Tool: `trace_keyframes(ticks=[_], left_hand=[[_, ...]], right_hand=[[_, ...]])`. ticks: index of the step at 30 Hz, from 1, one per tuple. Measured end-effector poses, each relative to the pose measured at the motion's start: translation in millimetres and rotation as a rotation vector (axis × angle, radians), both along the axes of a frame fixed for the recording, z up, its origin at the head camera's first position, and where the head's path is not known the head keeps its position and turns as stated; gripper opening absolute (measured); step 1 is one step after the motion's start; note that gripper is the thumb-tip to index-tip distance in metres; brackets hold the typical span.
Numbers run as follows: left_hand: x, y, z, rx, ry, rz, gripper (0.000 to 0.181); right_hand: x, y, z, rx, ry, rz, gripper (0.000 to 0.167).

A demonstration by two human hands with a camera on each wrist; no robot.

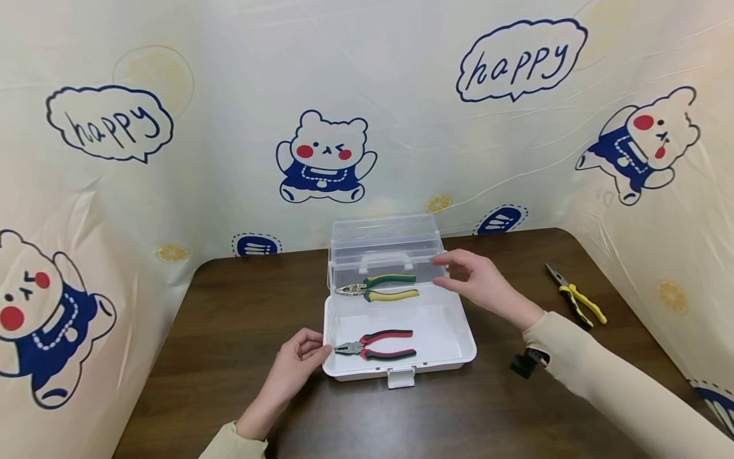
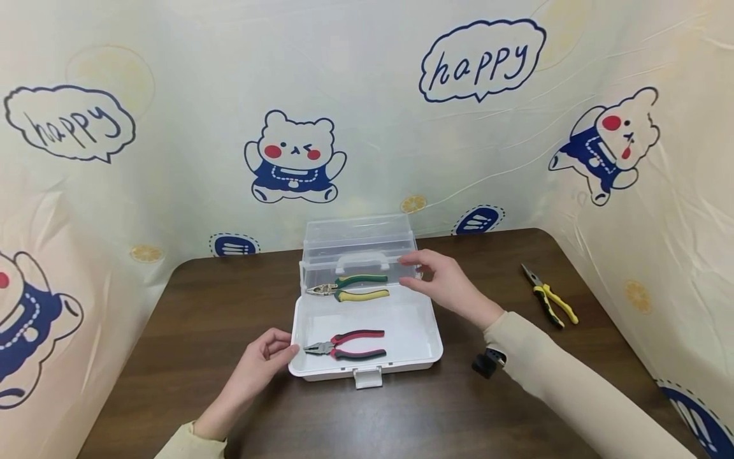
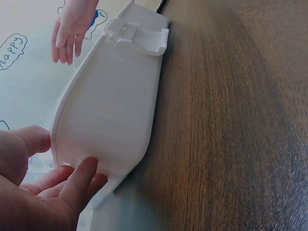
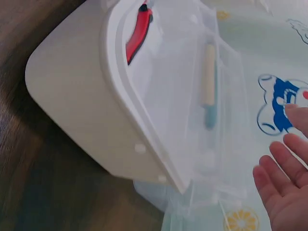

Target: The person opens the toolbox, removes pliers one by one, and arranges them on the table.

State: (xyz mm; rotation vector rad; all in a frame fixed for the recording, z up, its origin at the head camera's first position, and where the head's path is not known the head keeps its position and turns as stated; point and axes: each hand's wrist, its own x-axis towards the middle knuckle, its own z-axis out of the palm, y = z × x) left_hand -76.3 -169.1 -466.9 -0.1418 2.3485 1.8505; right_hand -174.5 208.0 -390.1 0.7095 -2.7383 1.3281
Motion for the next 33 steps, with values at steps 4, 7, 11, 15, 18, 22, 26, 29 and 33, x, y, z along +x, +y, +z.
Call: trace_keyframes(ticks=[4,7,11,15,18,22,26,29,33], left_hand=[[-0.5,0.3,0.1,0.001,-0.007,0.003,0.020],[-0.8,0.1,0.8,0.002,-0.010,0.004,0.020],[-1.0,0.0,1.4,-0.004,-0.010,0.006,0.019],[-0.7,-0.2,1.2,-0.007,-0.008,0.007,0.020],[-0.1,-0.2,0.8,0.000,-0.014,0.007,0.020],[-0.1,0.0,0.5,0.004,-0.024,0.008,0.020],[-0.9,0.1,-0.6,0.009,-0.020,0.006,0.020],[-1.5,-0.3,-1.1,0.016,-0.013,0.001,0.020],[-1.0,-0.7,0.1,0.020,-0.020,-0.003,0.022]], right_hand=[[-5.9,-12.1,-5.3,-0.002,-0.033,0.071,0.043],[-10.9,-20.3,-9.3,0.000,-0.084,0.120,0.046],[-17.6,-30.8,-14.3,-0.004,-0.152,0.162,0.047],[-24.2,-41.1,-21.3,0.024,-0.162,0.183,0.048],[-27.0,-48.9,-24.4,0.076,-0.142,0.199,0.049],[-28.0,-58.1,-25.2,0.131,-0.118,0.214,0.053],[-28.2,-64.9,-26.0,0.192,-0.072,0.240,0.057],[-29.2,-67.8,-26.7,0.234,-0.042,0.256,0.060],[-32.1,-70.2,-27.7,0.280,-0.017,0.283,0.062]])
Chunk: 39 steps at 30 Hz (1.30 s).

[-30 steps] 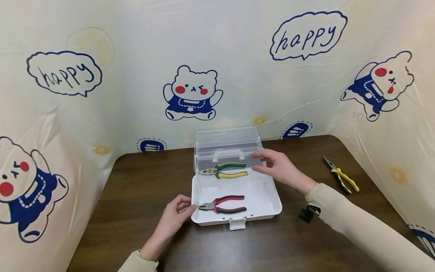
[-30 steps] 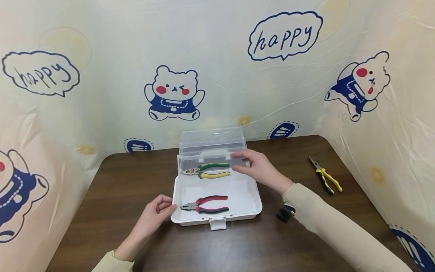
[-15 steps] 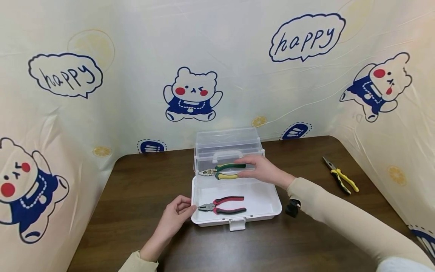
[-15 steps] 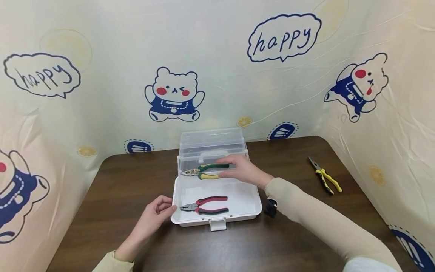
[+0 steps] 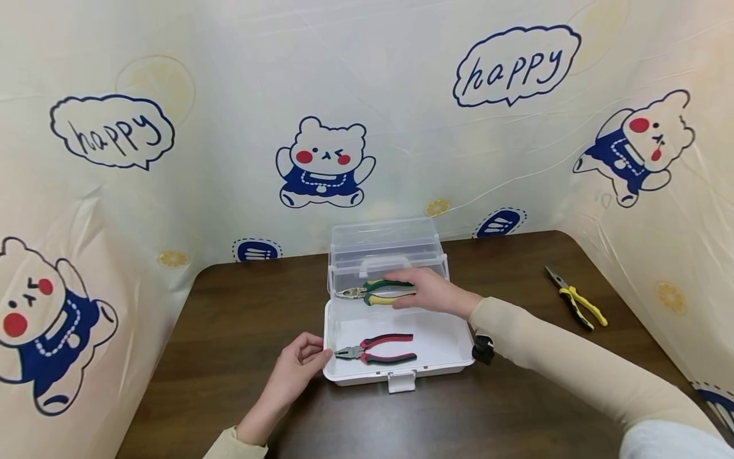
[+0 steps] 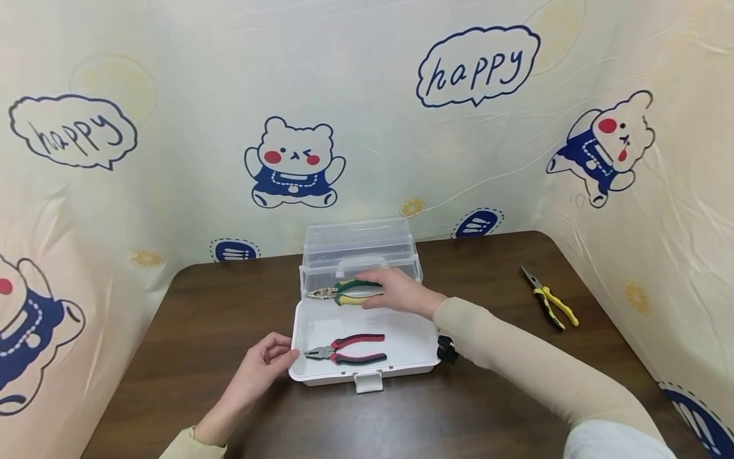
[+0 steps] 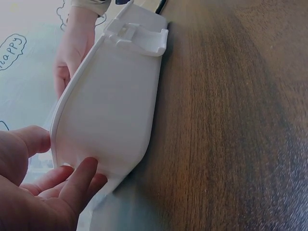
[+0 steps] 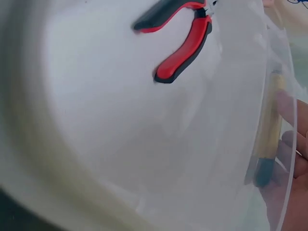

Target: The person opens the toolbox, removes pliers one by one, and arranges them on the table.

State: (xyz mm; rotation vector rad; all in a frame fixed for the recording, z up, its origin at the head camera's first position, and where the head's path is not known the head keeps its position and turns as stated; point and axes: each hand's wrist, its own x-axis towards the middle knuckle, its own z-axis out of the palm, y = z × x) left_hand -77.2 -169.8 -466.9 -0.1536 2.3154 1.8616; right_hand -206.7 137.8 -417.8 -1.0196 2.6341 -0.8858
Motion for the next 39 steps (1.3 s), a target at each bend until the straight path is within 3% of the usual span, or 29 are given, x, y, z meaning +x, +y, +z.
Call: trace_keyframes(ticks=[7,23,39], left_hand=[[1.5,0.2,-0.9,0.009,-0.008,0.004,0.022],[2.4,0.4,-3.1,0.015,0.000,0.004,0.024],[0.6,-0.8,-1.4,0.019,0.009,-0.002,0.023]], right_hand=[[-4.3,-4.3,0.5,0.056,0.021,0.047,0.064],[-5.0,-4.8,1.7,0.028,0.046,0.040,0.059],[5.4,13.6,9.6,-0.040,-0.030,-0.110,0.059]])
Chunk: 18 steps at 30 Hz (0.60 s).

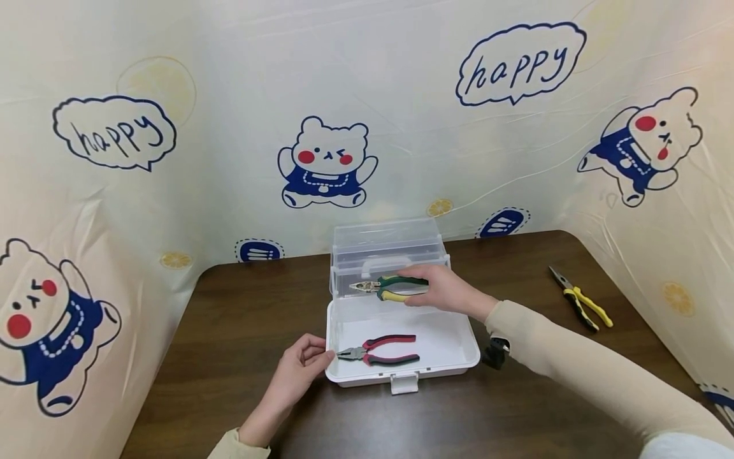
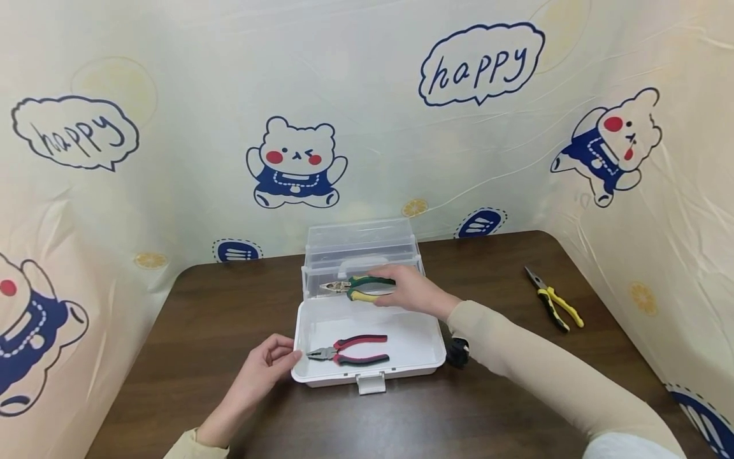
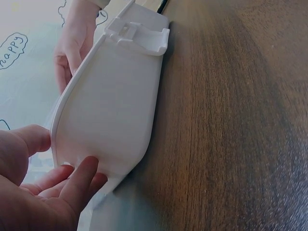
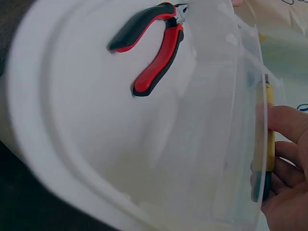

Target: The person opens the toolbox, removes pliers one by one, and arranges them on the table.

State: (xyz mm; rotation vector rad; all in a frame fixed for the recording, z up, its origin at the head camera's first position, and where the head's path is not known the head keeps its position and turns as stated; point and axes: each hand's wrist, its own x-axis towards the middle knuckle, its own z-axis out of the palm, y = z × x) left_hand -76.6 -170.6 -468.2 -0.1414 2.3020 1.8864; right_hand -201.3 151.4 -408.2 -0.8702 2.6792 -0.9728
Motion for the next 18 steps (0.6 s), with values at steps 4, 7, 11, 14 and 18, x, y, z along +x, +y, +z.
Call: trace_keyframes(ticks=[4,7,11,14,18], left_hand=[[0.8,0.8,0.5,0.001,-0.006,0.002,0.022],[1.4,1.2,0.8,-0.002,-0.008,0.007,0.022],[0.9,1.6,0.9,-0.003,-0.003,0.011,0.021],[0.4,1.7,1.0,-0.001,-0.002,0.009,0.020],[1.0,1.4,0.8,-0.010,-0.002,0.011,0.020]], right_hand=[[5.0,9.7,3.7,-0.018,0.014,-0.033,0.060],[9.0,17.8,7.6,-0.034,0.027,-0.062,0.061],[15.4,30.2,12.6,-0.058,0.036,-0.112,0.062],[20.7,40.3,13.6,-0.064,0.036,-0.149,0.062],[28.0,54.5,12.2,-0.058,0.023,-0.198,0.063]])
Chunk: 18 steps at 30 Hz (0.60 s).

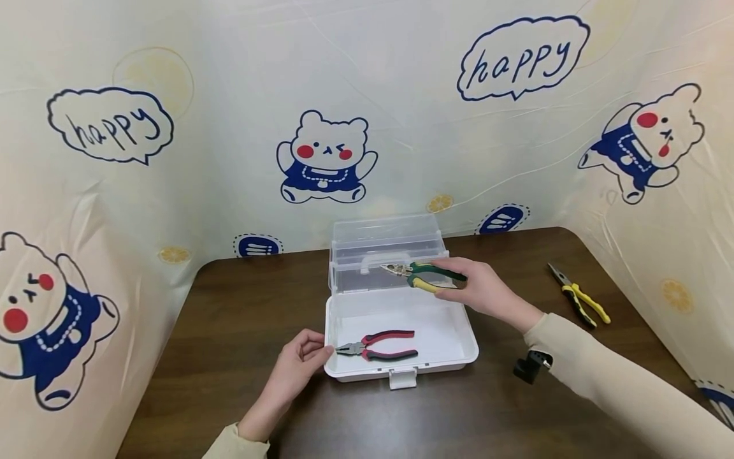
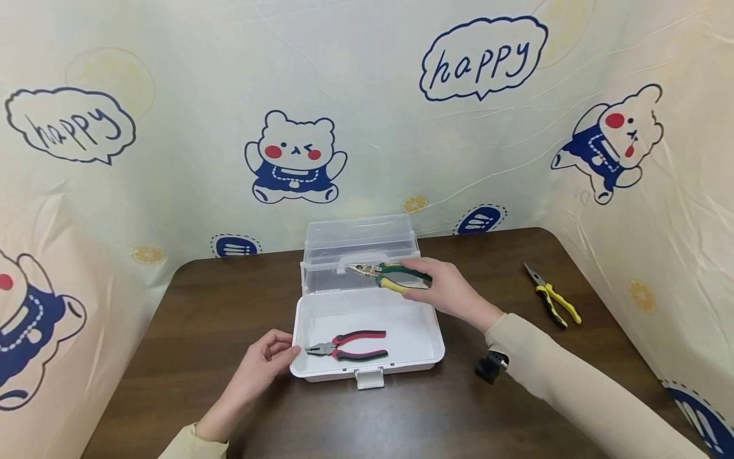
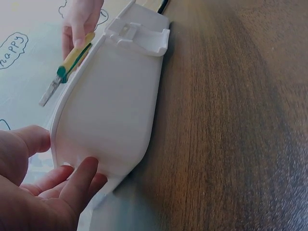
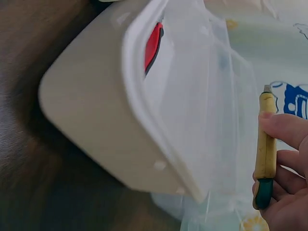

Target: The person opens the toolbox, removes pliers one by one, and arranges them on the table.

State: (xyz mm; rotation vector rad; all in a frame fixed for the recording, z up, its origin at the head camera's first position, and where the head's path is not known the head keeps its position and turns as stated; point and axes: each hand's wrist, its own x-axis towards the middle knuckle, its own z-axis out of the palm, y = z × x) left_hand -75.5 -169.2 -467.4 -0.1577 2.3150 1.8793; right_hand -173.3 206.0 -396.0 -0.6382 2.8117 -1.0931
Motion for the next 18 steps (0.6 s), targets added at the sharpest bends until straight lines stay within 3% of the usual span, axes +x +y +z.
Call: trace_keyframes(ticks=[18], left_hand=[[-0.1,0.9,-1.9,0.016,0.014,0.001,0.020]], right_hand=[[35.1,74.8,-15.9,0.022,0.024,-0.263,0.065]])
